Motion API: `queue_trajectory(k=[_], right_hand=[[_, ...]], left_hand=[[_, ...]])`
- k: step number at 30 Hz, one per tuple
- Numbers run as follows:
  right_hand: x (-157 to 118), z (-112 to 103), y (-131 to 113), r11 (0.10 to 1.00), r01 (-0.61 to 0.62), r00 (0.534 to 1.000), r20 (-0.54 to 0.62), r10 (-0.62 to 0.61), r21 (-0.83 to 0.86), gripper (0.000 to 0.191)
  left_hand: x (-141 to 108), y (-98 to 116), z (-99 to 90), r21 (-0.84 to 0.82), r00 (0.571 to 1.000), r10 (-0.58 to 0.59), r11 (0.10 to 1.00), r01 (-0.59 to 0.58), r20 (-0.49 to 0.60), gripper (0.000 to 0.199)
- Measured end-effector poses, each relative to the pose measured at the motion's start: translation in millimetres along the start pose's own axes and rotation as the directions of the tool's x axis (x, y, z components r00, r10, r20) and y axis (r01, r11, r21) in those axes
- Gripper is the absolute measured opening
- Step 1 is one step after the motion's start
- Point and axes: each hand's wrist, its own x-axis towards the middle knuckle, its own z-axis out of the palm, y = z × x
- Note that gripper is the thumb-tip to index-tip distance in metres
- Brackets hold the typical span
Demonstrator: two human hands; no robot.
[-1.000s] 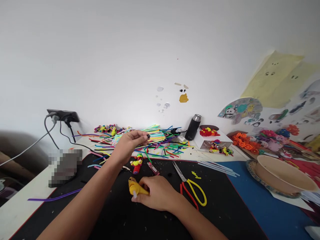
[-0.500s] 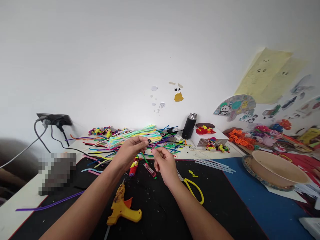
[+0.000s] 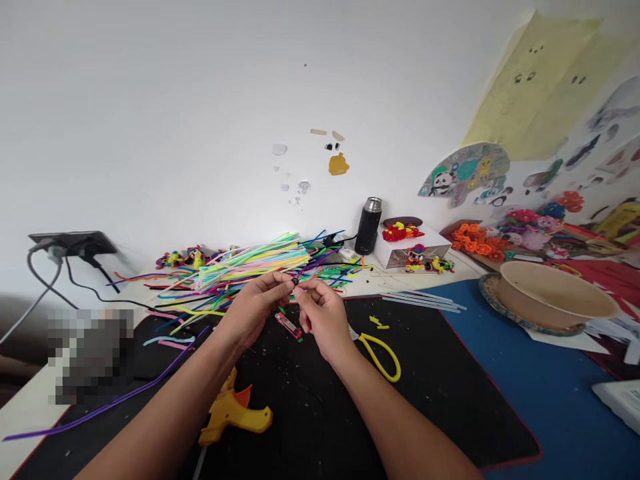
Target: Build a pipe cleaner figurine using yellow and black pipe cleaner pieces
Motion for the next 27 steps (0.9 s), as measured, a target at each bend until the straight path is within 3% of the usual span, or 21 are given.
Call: queue_trajectory(k=[9,27], right_hand=[[1.4,-1.5,0.7,1.0,-0.016,1.0,0.011,0.015,0.022,0.034],[-0.1,-2.6,-0.5,0.999,0.036,0.999,0.018,-0.036,-0.011,0.031]], left_hand=[[-4.3,1.3,4.8,-0.049,1.0,-0.027,0.998,0.026,-0.006,0.039],[-6.6,1.7,1.8,0.106,1.0,0.004,0.994,-0.006,0.02,0.04]])
